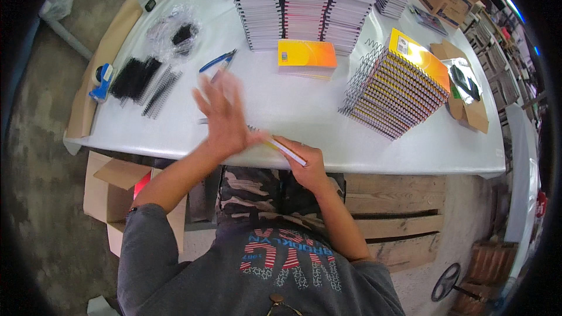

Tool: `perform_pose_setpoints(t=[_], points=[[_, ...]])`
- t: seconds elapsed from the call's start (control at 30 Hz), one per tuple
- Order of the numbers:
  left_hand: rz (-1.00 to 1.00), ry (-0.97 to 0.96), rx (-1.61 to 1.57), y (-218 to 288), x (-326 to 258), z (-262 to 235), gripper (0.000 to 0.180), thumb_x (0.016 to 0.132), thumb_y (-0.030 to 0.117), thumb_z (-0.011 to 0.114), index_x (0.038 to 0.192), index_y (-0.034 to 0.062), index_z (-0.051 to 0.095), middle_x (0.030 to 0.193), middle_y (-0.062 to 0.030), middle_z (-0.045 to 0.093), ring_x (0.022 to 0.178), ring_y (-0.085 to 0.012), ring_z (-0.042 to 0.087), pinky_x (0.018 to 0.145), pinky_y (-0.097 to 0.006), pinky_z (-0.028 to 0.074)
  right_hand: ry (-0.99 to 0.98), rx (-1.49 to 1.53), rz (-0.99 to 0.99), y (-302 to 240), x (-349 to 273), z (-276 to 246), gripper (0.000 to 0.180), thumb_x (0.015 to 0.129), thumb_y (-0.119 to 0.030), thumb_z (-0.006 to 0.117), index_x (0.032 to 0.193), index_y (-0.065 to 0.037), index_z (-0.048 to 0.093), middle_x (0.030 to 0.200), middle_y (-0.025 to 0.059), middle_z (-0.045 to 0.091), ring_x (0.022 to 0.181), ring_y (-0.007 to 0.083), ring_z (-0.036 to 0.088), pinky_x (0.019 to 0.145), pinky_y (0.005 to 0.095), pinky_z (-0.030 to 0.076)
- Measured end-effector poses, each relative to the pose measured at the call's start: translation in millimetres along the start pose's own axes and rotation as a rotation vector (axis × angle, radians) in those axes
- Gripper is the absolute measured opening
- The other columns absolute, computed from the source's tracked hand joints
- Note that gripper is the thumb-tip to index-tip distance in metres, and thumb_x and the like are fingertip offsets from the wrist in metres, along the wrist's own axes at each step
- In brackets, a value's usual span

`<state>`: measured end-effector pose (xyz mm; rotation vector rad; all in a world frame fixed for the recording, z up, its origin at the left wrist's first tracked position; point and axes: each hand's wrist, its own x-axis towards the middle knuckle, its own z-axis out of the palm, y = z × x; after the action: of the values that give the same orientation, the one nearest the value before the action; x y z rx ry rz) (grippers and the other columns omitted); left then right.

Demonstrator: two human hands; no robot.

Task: The person inserts a spiral binding into the holes of a notebook cover and pages by hand, repeats this for several notebooks, and places each bound notebook onto a stack.

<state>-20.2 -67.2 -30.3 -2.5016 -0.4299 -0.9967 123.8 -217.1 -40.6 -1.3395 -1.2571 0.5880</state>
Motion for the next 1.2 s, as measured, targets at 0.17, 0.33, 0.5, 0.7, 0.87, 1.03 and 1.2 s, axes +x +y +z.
perform_pose_setpoints(t=[0.17, 0.33, 0.5, 0.7, 0.87, 1.03, 1.2], points=[[0.416, -0.32, -0.339, 39.4, -64.0, -16.0, 0.109, 0.067, 0.075, 0.048, 0.134, -0.008, 0.025, 0.136, -0.0351, 0.025, 0.129, -0.052, 0.016, 0.095, -0.067, 0.018, 0.08, -0.005, -0.101, 8.8, -3.4, 8.4, 0.033, 0.08, 0.003, 0.057, 0.112, -0.003, 0.061, 0.102, 0.0141, 0.065, 0.088, 0.0226, 0.065, 0.077, 0.0277, 0.049], [-0.318, 0.111, -0.41, -16.8, -41.9, 25.2, 0.114, 0.067, 0.082, 0.04, 0.126, -0.0145, 0.026, 0.126, -0.0379, 0.029, 0.122, -0.0502, 0.022, 0.1, -0.064, 0.015, -0.067, -0.066, -0.167, 6.7, -5.7, 21.2, 0.05, 0.074, 0.008, 0.05, 0.12, -0.01, 0.056, 0.114, 0.0143, 0.059, 0.098, 0.0301, 0.06, 0.084, 0.0336, 0.048], [0.426, -0.545, -0.259, 27.5, -46.8, -9.3, 0.12, 0.069, 0.083, 0.034, 0.13, -0.0193, 0.018, 0.138, -0.0399, -0.002, 0.13, -0.0527, 0.007, 0.1, -0.064, 0.015, -0.012, -0.113, -0.152, 15.9, -5.3, 7.7, 0.053, 0.071, 0.008, 0.05, 0.121, -0.009, 0.054, 0.113, 0.0159, 0.059, 0.093, 0.0318, 0.061, 0.079, 0.0366, 0.049], [-0.08, -0.125, -0.476, 29.2, -28.9, 10.6, 0.12, 0.06, 0.076, 0.055, 0.133, -0.0135, 0.022, 0.134, -0.0439, 0.012, 0.124, -0.0606, 0.015, 0.099, -0.065, 0.016, -0.038, -0.166, -0.243, 8.8, -4.9, 17.5, 0.048, 0.073, 0.005, 0.053, 0.119, -0.007, 0.055, 0.108, 0.0151, 0.062, 0.094, 0.0309, 0.062, 0.082, 0.0356, 0.049], [0.448, 0.02, -0.368, 15.1, -21.7, 12.6, 0.115, 0.067, 0.072, 0.053, 0.131, -0.018, 0.019, 0.131, -0.0436, 0.021, 0.122, -0.0609, 0.019, 0.097, -0.067, 0.017, -0.027, -0.116, -0.174, 12.0, -4.3, 14.0, 0.042, 0.076, 0.001, 0.054, 0.118, -0.006, 0.055, 0.109, 0.0153, 0.062, 0.095, 0.0309, 0.061, 0.081, 0.0362, 0.049], [0.233, -0.221, -0.561, 60.4, -49.3, 9.9, 0.116, 0.064, 0.077, 0.052, 0.124, -0.0191, 0.028, 0.118, -0.0398, 0.038, 0.108, -0.0525, 0.039, 0.096, -0.06, 0.03, 0.025, 0.013, -0.042, 10.6, 2.8, 8.0, 0.042, 0.077, -0.002, 0.054, 0.119, -0.008, 0.053, 0.105, 0.0172, 0.062, 0.095, 0.033, 0.061, 0.082, 0.0391, 0.048], [-0.141, -1.09, -0.637, 19.8, -80.3, 45.5, 0.107, 0.066, 0.075, 0.052, 0.134, -0.0052, 0.03, 0.135, -0.0407, 0.017, 0.126, -0.056, 0.017, 0.099, -0.064, 0.017, -0.093, -0.107, -0.068, 12.7, 3.6, 18.0, 0.039, 0.078, -0.005, 0.057, 0.116, -0.007, 0.056, 0.1, 0.0179, 0.063, 0.093, 0.0341, 0.061, 0.08, 0.0383, 0.048]])
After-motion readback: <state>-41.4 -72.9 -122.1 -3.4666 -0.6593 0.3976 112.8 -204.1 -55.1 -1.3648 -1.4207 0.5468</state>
